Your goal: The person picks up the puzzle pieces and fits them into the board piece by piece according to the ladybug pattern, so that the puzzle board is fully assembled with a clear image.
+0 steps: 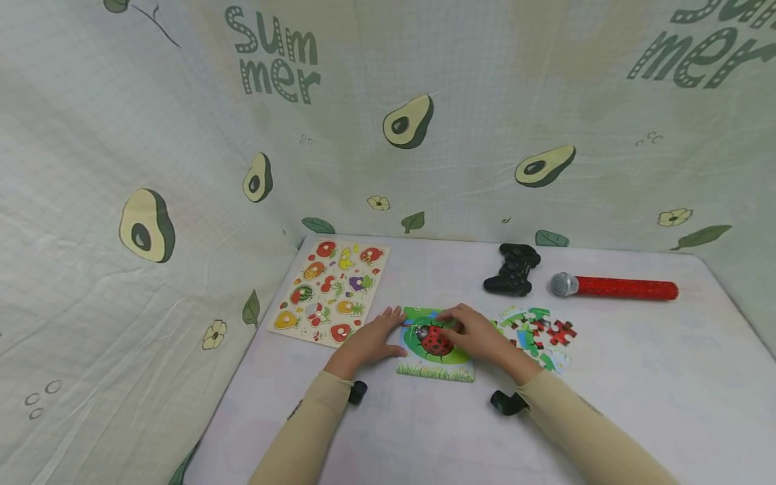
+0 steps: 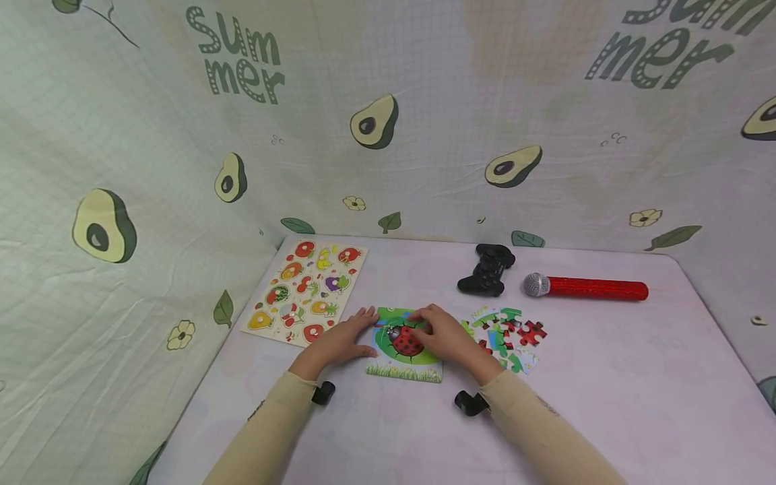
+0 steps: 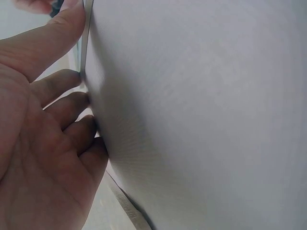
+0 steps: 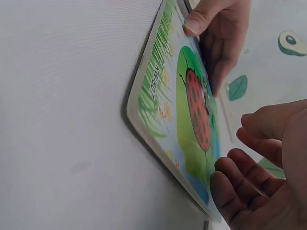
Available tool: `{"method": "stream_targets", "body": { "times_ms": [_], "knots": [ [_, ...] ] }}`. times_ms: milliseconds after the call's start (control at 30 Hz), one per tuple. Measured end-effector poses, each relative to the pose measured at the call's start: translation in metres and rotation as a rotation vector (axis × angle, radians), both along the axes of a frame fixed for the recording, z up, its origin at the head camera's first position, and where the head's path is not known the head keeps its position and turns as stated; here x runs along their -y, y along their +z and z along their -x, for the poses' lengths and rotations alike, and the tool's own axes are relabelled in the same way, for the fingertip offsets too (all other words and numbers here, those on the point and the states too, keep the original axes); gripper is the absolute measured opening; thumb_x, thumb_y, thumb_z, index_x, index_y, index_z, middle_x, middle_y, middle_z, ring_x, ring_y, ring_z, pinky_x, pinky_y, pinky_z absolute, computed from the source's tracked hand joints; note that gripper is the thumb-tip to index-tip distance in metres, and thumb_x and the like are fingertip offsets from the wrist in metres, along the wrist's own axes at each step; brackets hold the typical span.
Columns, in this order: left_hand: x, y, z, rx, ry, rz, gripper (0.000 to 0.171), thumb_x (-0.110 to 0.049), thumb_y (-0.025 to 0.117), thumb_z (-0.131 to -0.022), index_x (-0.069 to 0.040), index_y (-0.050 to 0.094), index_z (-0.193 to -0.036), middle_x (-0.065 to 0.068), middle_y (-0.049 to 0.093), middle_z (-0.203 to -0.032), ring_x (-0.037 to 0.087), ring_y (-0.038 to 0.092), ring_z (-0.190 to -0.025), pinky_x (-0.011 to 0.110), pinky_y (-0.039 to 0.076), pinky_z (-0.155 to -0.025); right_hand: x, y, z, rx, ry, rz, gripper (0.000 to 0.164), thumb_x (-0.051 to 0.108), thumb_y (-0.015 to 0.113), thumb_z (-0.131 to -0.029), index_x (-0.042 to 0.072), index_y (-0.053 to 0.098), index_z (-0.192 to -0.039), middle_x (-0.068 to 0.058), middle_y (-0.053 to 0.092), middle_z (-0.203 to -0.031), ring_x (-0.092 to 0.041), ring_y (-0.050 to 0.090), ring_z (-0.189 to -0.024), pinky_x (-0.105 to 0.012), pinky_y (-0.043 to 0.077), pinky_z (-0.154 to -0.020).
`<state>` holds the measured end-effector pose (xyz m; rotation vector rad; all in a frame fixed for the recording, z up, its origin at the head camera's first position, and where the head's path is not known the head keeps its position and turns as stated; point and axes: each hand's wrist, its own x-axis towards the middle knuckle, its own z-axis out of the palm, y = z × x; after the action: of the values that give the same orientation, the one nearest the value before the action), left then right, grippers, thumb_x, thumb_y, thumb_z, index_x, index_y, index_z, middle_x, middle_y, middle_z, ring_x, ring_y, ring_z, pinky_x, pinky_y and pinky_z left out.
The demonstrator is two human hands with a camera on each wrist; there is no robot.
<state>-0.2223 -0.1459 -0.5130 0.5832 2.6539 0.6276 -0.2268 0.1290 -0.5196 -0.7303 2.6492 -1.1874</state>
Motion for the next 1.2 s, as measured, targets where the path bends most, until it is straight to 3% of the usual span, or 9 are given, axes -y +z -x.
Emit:
{"method": "stream_targets", "body": {
  "times_ms": [633, 967, 1200],
  "knots": [
    [0.001, -0.004, 0.0, 0.0, -0.005, 0.007, 0.084, -0.041, 0.076, -0.091, -0.016, 0.036, -0.16, 0.004, 0.023, -0.168, 0.024, 0.015, -0.156, 0.046, 0.024, -0.124, -0.06, 0.008, -0.014, -0.044, -0.104, -0.05, 0.027, 0.016, 0.067, -0.1, 0.008, 0.068, -0.126, -0.001, 0.064, -0.109, -0.011, 0.058, -0.087, -0.03, 0.05, -0.068],
    [0.001, -0.006, 0.001, 0.006, 0.012, 0.02, 0.084, -0.042, 0.076, -0.09, -0.018, 0.036, -0.16, 0.002, 0.022, -0.168, 0.022, 0.015, -0.156, 0.044, 0.024, -0.124, -0.096, 0.013, -0.025, -0.034, -0.167, -0.14, 0.031, 0.015, 0.069, -0.097, 0.007, 0.067, -0.128, -0.006, 0.064, -0.117, -0.017, 0.06, -0.093, -0.037, 0.052, -0.077],
    [0.0, -0.004, 0.0, -0.004, 0.003, 0.019, 0.084, -0.041, 0.076, -0.09, -0.016, 0.036, -0.16, 0.004, 0.023, -0.168, 0.024, 0.016, -0.156, 0.046, 0.024, -0.124, -0.119, 0.008, -0.028, -0.049, -0.194, -0.197, 0.041, 0.016, 0.076, -0.092, 0.005, 0.066, -0.131, -0.013, 0.063, -0.122, -0.022, 0.056, -0.096, -0.038, 0.051, -0.078]
  ]
}}
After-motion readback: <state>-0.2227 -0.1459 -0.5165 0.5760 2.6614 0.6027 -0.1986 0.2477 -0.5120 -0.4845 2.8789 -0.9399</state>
